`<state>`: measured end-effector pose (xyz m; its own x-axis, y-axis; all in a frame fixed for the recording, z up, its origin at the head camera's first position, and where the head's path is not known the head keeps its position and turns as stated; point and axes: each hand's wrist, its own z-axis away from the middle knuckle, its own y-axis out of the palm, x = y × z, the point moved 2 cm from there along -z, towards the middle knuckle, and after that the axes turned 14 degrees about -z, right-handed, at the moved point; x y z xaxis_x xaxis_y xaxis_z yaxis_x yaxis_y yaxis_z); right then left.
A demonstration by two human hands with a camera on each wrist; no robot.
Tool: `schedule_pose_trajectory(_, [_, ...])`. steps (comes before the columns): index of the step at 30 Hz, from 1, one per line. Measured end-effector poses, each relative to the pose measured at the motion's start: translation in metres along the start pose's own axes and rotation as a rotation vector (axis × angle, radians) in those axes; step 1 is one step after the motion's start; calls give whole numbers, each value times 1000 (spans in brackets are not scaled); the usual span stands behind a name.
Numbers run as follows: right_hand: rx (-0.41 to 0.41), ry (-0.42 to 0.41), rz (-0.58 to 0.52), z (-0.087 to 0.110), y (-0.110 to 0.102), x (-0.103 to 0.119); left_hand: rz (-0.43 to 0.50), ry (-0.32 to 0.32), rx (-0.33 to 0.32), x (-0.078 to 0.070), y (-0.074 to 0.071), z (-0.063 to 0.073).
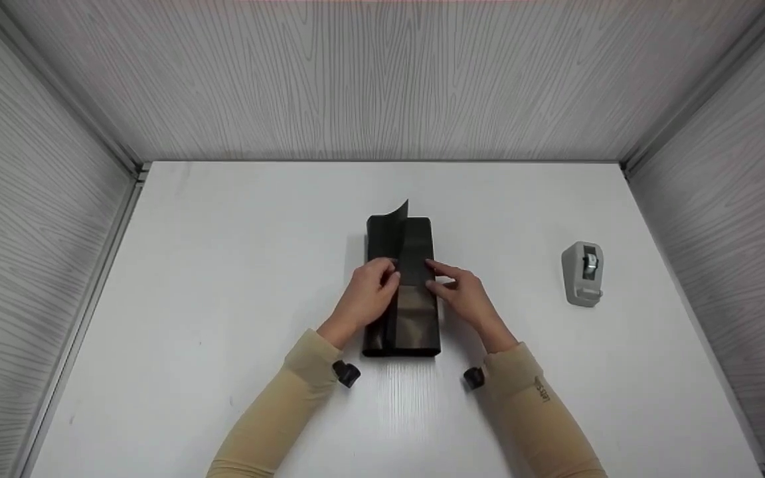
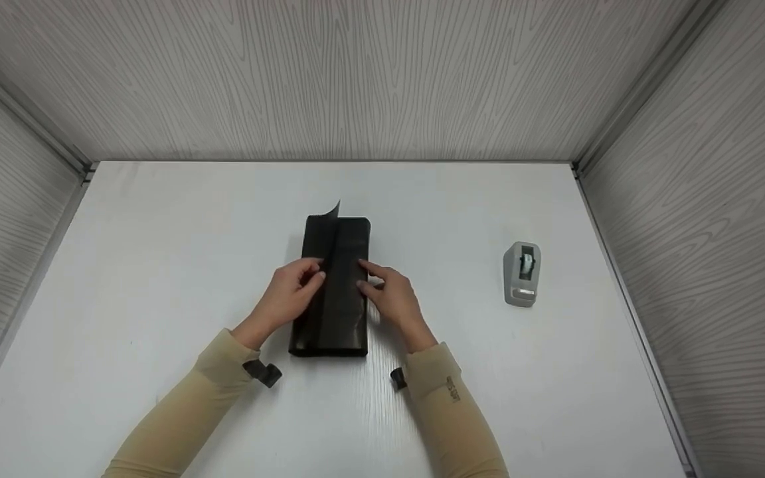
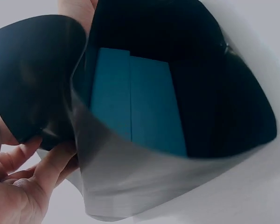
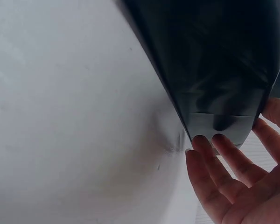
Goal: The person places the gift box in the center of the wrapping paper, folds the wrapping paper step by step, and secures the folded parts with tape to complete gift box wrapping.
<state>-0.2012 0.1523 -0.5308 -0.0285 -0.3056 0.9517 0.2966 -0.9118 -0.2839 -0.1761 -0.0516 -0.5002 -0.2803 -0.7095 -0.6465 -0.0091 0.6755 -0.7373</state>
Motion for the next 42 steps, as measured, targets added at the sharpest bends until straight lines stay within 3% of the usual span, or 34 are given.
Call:
schedule_pose_trajectory(9, [-12,-5,9,-1,0,-1,-120,-29,101,0,7,2])
schedule_pose_trajectory(14, [-24,46,-67,1,0,0,-128,-6,115,0,5,3])
schedule_pose_trajectory(22, [-73,-20,54,3,10,6,-73,36,158,3,0,5])
schedule_pose_trajectory(27, [-94,-29,78,4,13,8,-80,95,112,12,-4,8])
schedule_pose_trajectory(32, [-101,-26,79,4,13,8,-244,100,84,24,-9,10])
schedule_pose_trajectory(36, [-100,-18,79,4,13,7,-350,101,177,33,-10,10])
schedule_pose_trajectory(39, [-81,-25,90,3,12,6,-362,102,245,37,-9,10])
schedule_pose_trajectory(42, [-48,-10,45,3,9,5,-358,104,267,39,-8,9])
